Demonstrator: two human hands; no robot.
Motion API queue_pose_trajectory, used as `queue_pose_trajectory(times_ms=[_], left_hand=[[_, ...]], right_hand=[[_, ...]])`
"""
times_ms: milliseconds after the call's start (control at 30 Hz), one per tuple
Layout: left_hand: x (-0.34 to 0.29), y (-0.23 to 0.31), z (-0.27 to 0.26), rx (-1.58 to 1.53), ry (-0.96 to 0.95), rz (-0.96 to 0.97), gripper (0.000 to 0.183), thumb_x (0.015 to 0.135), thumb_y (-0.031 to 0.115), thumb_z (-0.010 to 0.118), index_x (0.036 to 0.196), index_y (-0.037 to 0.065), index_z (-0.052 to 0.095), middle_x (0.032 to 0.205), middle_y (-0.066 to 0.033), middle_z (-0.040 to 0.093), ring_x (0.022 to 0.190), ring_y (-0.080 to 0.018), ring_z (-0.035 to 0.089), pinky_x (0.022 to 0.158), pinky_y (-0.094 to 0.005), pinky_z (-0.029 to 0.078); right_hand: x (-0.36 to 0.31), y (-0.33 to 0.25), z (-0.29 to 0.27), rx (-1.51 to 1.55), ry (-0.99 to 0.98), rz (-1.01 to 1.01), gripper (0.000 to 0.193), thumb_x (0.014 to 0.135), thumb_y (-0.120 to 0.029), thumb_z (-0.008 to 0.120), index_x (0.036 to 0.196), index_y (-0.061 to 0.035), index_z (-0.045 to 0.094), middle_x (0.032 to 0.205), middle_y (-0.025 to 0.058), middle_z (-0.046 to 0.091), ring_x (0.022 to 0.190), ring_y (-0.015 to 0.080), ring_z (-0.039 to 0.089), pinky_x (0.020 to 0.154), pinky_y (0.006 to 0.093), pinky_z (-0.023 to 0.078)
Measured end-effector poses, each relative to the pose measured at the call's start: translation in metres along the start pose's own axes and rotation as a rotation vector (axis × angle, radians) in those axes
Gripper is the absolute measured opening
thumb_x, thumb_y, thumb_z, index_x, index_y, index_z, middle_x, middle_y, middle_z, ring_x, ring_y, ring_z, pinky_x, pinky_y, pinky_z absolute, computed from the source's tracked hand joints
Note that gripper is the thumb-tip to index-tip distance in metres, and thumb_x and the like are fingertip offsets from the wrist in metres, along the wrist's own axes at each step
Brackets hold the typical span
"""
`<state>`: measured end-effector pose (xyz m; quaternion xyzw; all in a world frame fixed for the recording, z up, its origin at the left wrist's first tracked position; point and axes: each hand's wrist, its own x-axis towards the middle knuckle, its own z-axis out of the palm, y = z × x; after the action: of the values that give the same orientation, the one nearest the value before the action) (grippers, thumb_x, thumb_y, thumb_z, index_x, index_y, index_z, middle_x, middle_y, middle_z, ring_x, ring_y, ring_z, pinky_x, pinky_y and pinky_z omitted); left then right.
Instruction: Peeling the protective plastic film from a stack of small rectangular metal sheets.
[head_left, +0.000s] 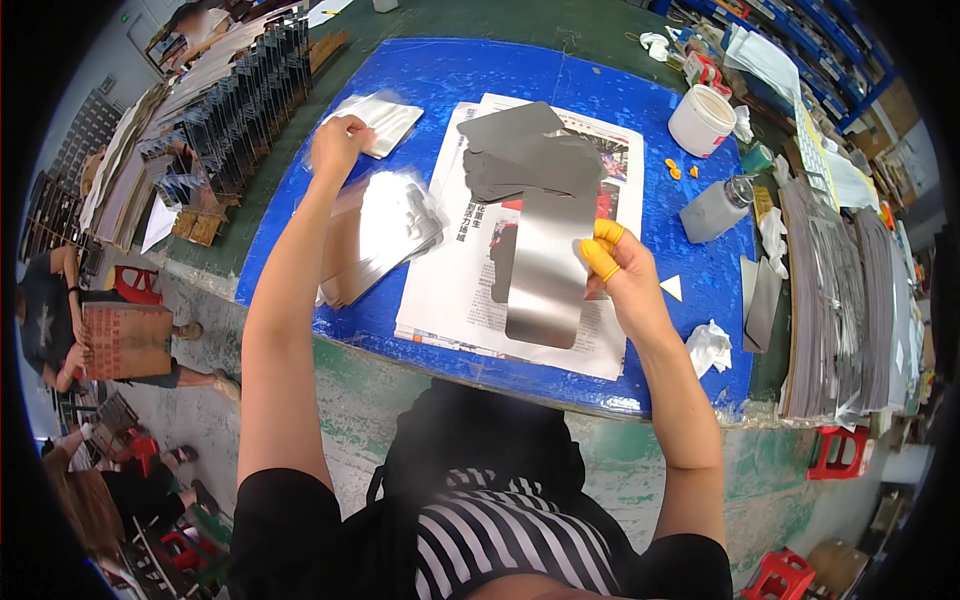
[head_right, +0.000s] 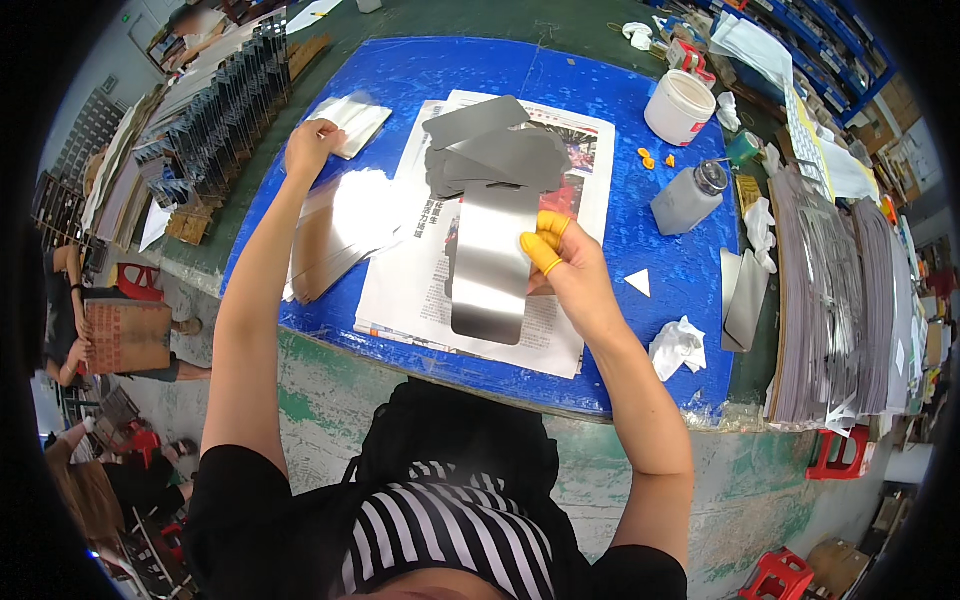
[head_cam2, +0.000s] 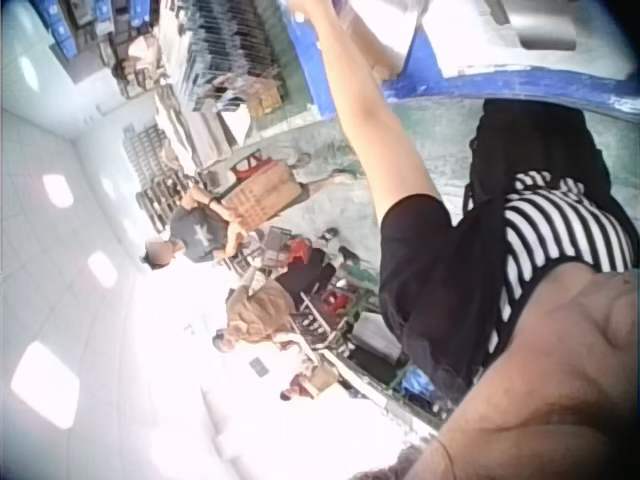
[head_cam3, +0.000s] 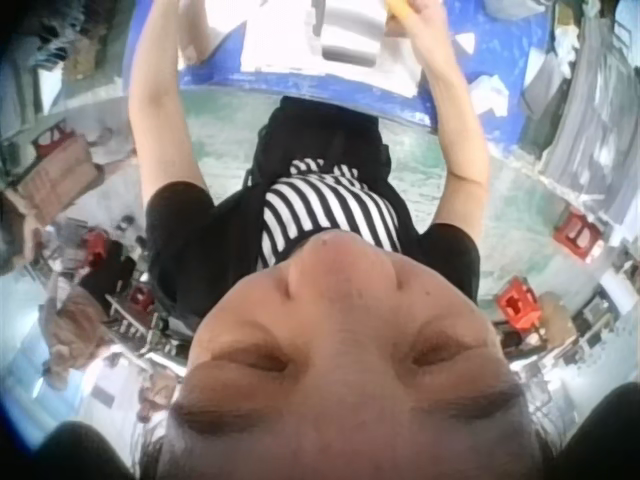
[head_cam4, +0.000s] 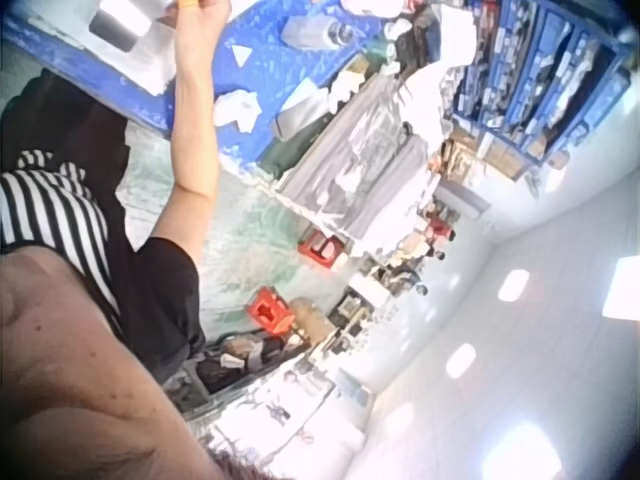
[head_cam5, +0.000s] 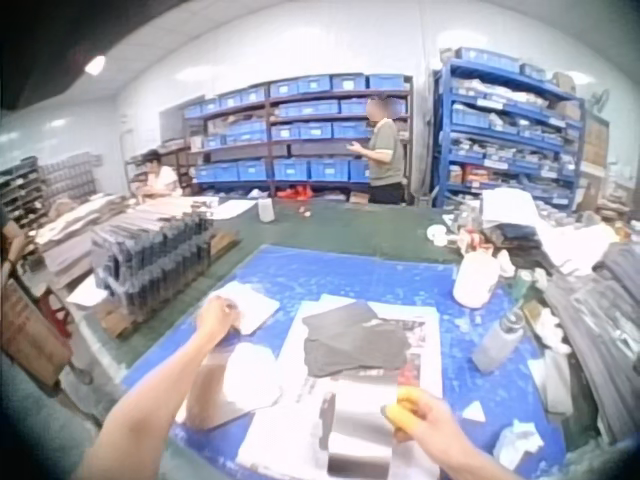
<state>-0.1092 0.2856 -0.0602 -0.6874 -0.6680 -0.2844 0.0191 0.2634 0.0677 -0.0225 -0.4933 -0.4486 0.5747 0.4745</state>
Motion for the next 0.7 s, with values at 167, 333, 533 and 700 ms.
queue_pose_trajectory(times_ms=[167,333,533,700], left_hand=[[0.005,-0.003,0.003,-0.025,0.046,0.025,0.017,0.078,0.023,0.065,0.086,0.009,0.072,0.085,-0.0147,0.067,0.081,-0.0336,0.063,0.073,-0.0404,0.049],[0.002,0.009,-0.025,0.046,0.168,0.086,0.019,0.087,0.021,0.054,0.092,0.008,0.067,0.089,-0.0142,0.066,0.085,-0.0330,0.062,0.073,-0.0411,0.047],[-0.083,0.096,-0.093,-0.329,0.157,0.173,0.016,0.095,0.017,0.045,0.098,0.003,0.053,0.080,-0.0149,0.060,0.073,-0.0289,0.056,0.067,-0.0353,0.044],[-0.161,0.127,-0.119,-0.681,-0.060,0.076,0.018,0.090,0.013,0.056,0.105,0.002,0.052,0.081,-0.0027,0.050,0.072,-0.0127,0.043,0.071,-0.0267,0.040]], right_hand=[[-0.004,-0.006,0.003,-0.028,-0.028,-0.016,0.025,0.090,-0.017,0.060,0.112,-0.0052,0.057,0.077,-0.0030,0.055,0.061,0.0039,0.052,0.055,0.0200,0.047],[-0.002,-0.004,0.004,-0.034,-0.045,-0.002,0.022,0.091,-0.015,0.059,0.108,-0.0024,0.056,0.079,-0.0006,0.055,0.066,0.0065,0.054,0.059,0.0221,0.050],[-0.005,-0.005,0.005,0.049,-0.019,-0.007,0.019,0.090,-0.011,0.059,0.107,-0.0036,0.055,0.078,-0.0002,0.055,0.064,0.0068,0.054,0.059,0.0218,0.048],[-0.004,-0.004,0.000,0.095,-0.038,-0.139,0.014,0.089,-0.006,0.059,0.101,-0.0040,0.054,0.076,-0.0002,0.055,0.060,0.0061,0.051,0.054,0.0199,0.041]])
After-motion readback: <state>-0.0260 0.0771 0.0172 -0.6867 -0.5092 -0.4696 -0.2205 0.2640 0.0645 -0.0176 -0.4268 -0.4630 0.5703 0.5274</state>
